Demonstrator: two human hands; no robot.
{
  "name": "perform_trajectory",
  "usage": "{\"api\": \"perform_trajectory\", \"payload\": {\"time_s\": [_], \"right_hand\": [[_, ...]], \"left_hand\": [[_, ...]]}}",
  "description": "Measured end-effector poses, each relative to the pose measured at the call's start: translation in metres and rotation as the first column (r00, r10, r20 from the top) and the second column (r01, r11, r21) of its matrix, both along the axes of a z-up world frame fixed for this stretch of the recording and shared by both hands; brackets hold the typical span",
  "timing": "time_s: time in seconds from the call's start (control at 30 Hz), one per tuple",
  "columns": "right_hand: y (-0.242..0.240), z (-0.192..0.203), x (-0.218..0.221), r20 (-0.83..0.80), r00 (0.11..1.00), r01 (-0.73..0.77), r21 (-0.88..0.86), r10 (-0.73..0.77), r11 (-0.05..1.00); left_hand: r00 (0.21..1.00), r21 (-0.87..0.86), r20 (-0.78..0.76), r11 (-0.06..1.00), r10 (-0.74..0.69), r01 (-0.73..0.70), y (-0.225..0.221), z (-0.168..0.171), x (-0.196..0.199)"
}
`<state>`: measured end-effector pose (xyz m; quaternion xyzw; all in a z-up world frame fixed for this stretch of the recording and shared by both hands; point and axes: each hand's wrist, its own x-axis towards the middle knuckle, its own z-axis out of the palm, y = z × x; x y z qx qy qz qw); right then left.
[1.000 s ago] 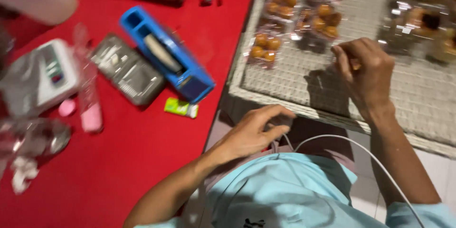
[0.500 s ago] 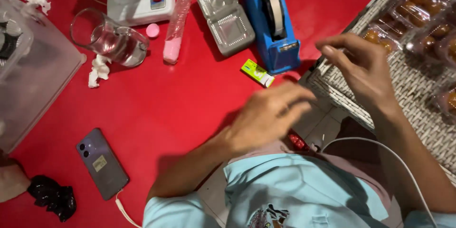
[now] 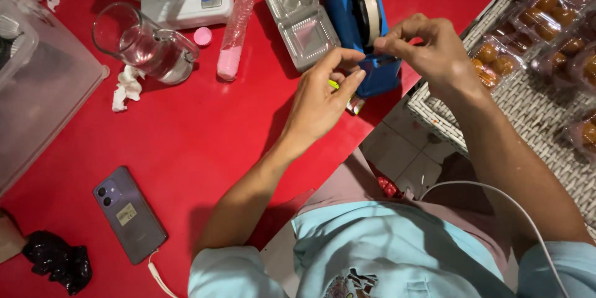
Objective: Place small round cookies into a plastic container and seal it with tape.
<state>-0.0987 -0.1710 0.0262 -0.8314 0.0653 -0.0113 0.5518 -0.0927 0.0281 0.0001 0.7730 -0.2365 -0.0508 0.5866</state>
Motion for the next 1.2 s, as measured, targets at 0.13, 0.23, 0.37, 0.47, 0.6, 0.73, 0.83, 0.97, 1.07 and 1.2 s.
{"api": "perform_trajectory", "payload": {"time_s": [0.13, 0.23, 0.37, 0.47, 0.6, 0.73, 0.83, 0.97, 1.07, 1.2], "right_hand": [[0.002, -0.003, 0.000, 0.054, 0.999, -0.011, 0.122, 0.004, 0.993], [-0.008, -0.008, 0.001, 0.085, 0.996, 0.004, 0.164, -0.018, 0.987], [-0.002, 0.022, -0.024, 0.091, 0.994, -0.070, 0.174, 0.054, 0.982], [0.007, 0.029, -0.044, 0.110, 0.993, -0.051, 0.077, 0.043, 0.996], [0.008, 0.009, -0.054, -0.082, 0.996, 0.035, 0.184, -0.020, 0.982], [0.004, -0.034, -0.057, 0.045, 0.998, 0.024, 0.433, -0.048, 0.901], [0.004, -0.052, -0.052, 0.108, 0.986, 0.058, 0.495, -0.128, 0.867], [0.003, -0.059, -0.050, 0.117, 0.983, 0.065, 0.510, -0.143, 0.858], [-0.001, -0.067, -0.047, 0.120, 0.982, 0.062, 0.530, -0.147, 0.846], [0.002, -0.056, -0.051, 0.154, 0.978, 0.055, 0.469, -0.143, 0.882]], "left_hand": [[0.988, -0.072, -0.156, 0.997, -0.019, 0.008, -0.004, -0.006, -0.003], [0.967, -0.139, -0.244, 0.990, -0.066, 0.033, -0.007, -0.011, -0.002], [0.956, -0.185, -0.276, 0.981, -0.101, 0.051, -0.010, -0.019, -0.002], [0.934, -0.111, -0.348, 0.993, -0.080, 0.043, -0.012, -0.013, -0.007], [0.951, -0.099, -0.288, 0.991, -0.117, 0.092, -0.013, -0.021, -0.006], [0.965, -0.037, -0.252, 0.997, -0.073, 0.066, -0.015, -0.026, -0.005], [0.978, -0.053, -0.202, 0.997, -0.060, 0.050, -0.013, -0.057, 0.001], [0.972, -0.092, -0.226, 0.995, -0.068, 0.049, -0.017, -0.054, 0.000], [0.960, -0.183, -0.272, 0.983, -0.060, 0.009, -0.024, -0.061, -0.001], [0.951, -0.304, -0.303, 0.952, -0.060, -0.037, -0.033, -0.056, -0.008]]}}
